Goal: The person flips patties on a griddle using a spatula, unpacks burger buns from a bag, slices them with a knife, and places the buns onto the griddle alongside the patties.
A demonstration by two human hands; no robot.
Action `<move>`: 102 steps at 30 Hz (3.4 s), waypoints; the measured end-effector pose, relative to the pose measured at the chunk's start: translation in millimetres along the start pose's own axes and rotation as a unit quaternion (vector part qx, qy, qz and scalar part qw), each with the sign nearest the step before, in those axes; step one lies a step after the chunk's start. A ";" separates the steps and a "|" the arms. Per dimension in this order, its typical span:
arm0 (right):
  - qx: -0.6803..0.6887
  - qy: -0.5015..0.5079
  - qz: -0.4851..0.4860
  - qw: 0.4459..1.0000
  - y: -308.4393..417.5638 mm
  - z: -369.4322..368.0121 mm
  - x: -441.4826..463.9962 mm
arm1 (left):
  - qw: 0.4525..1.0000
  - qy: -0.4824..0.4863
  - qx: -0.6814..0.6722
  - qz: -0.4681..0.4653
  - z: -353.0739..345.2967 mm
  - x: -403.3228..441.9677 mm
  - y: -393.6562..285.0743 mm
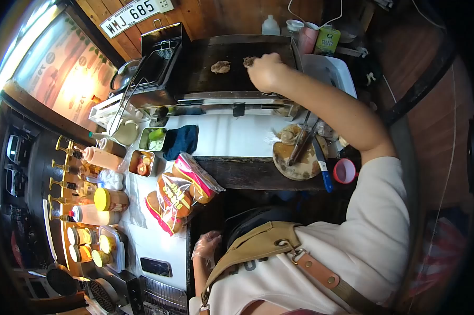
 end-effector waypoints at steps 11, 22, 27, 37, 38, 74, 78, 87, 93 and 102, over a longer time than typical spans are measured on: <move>0.090 0.179 -0.104 0.974 -43.2 -20.2 -35.3 | 0.974 0.053 -0.153 -0.155 70.9 4.4 -142.3; 0.458 -0.061 -0.349 0.815 -53.4 -135.1 34.7 | 0.954 0.106 -0.231 -0.161 140.2 13.7 -122.3; 0.538 -0.117 -0.432 0.715 -60.8 -201.5 111.9 | 0.938 0.089 -0.271 -0.196 167.0 19.4 -131.0; 0.441 -0.298 -0.347 0.772 -103.6 -199.9 100.7 | 0.919 -0.004 -0.343 -0.197 176.5 9.5 -128.8; 0.439 -0.298 -0.345 0.774 -106.8 -198.1 95.2 | 0.913 -0.008 -0.359 -0.194 174.5 11.4 -127.3; 0.127 -0.057 -0.096 0.986 -33.5 -135.5 72.5 | 0.927 0.015 -0.353 -0.125 134.9 19.0 -154.1; 0.129 -0.056 -0.095 0.985 -28.9 -131.5 74.4 | 0.919 -0.003 -0.378 -0.110 133.0 20.2 -154.3; 0.402 -0.174 -0.136 0.888 -95.4 -146.3 78.3 | 0.923 -0.028 -0.354 -0.150 142.7 1.5 -150.8; 0.547 -0.102 -0.207 0.804 -106.8 -142.7 67.4 | 0.920 -0.039 -0.358 -0.157 142.4 -4.3 -139.8; 0.406 -0.193 -0.090 0.889 -97.3 -99.4 62.7 | 0.925 -0.028 -0.343 -0.160 143.8 -6.6 -138.6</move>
Point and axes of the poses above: each hand's wrist, its own x-axis towards the middle knuckle, its own z-axis out of the back of the hand, y = z × x, the point moved 9 cm from there along x, towards the middle knuckle, and after that the axes turned 7 degrees about -y, right-handed, at the moved point
